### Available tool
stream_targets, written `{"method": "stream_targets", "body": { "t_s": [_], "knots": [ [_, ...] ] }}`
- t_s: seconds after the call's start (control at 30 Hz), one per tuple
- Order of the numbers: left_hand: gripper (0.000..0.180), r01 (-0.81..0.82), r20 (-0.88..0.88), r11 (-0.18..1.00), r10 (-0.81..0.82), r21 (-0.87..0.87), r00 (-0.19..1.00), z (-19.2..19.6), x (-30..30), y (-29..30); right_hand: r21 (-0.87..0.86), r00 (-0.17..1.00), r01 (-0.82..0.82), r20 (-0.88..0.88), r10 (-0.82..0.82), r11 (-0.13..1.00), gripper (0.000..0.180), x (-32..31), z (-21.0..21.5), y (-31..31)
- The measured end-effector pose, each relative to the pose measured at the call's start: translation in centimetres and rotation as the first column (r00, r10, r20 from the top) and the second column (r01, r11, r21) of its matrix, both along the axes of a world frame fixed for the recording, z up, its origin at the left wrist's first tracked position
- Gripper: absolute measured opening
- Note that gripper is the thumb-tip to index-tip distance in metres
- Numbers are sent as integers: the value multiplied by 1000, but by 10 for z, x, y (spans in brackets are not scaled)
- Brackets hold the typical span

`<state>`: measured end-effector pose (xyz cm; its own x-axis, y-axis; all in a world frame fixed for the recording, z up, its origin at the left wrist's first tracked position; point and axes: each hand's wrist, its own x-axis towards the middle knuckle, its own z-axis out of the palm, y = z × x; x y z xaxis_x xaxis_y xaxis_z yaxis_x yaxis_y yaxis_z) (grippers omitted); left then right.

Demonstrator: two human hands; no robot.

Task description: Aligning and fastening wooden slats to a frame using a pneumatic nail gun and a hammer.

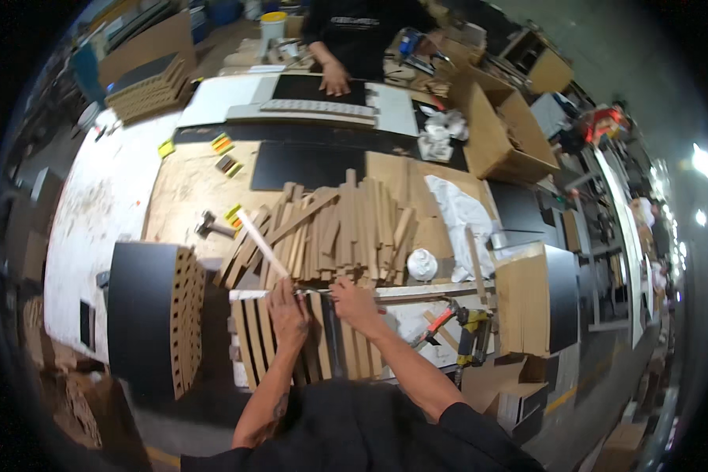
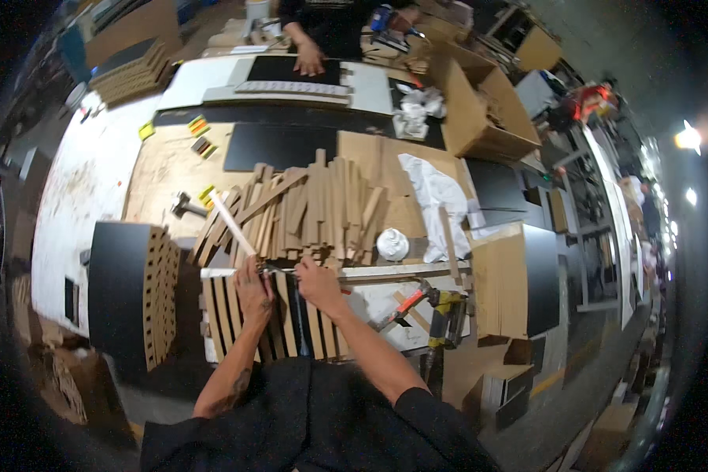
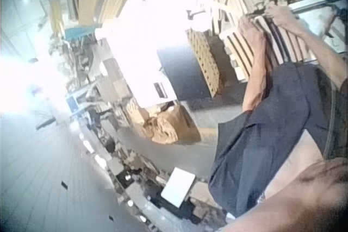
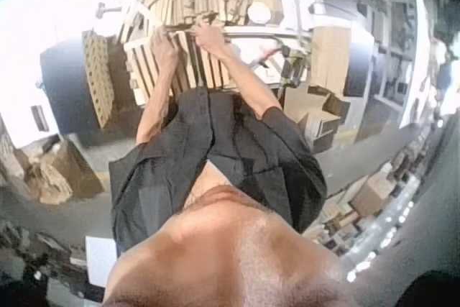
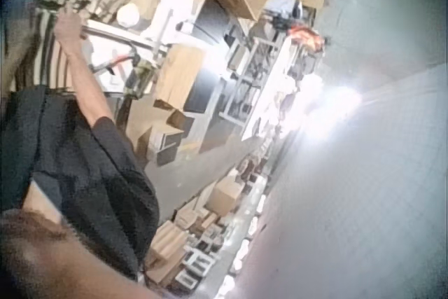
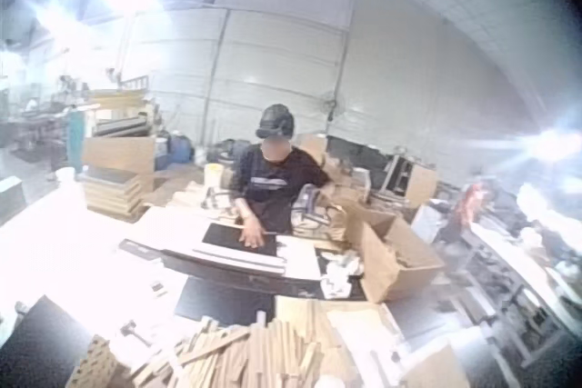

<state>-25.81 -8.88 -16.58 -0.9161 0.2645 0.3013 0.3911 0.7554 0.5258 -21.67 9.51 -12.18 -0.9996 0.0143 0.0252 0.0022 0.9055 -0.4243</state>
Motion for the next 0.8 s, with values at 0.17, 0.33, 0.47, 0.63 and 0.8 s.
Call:
{"method": "stream_targets", "body": {
  "t_s": [0.17, 0.33, 0.47, 0.63, 0.8],
  "knots": [
    [52, 17, -80, 999, -15, 29, 997, 1, -10, 17, -148, 970, 242, 24, -242, 959, 12, -15, -9, 12],
    [50, -25, -15, 1000, 25, 8, 1000, 8, -4, 2, -190, 988, 128, -64, -142, 973, 16, -11, -7, -6],
    [54, 21, 45, 998, -24, 61, 999, 13, -2, 10, -194, 977, 110, -158, -141, 975, 25, 19, -20, -1],
    [54, -2, -34, 999, 3, 47, 999, 10, 0, 9, -217, 987, 153, -10, -158, 964, 28, 21, -4, -9],
    [55, -31, -82, 999, 34, 37, 996, 12, -3, 5, -116, 995, 86, -33, -91, 990, 31, 29, -7, -10]
  ]
}}
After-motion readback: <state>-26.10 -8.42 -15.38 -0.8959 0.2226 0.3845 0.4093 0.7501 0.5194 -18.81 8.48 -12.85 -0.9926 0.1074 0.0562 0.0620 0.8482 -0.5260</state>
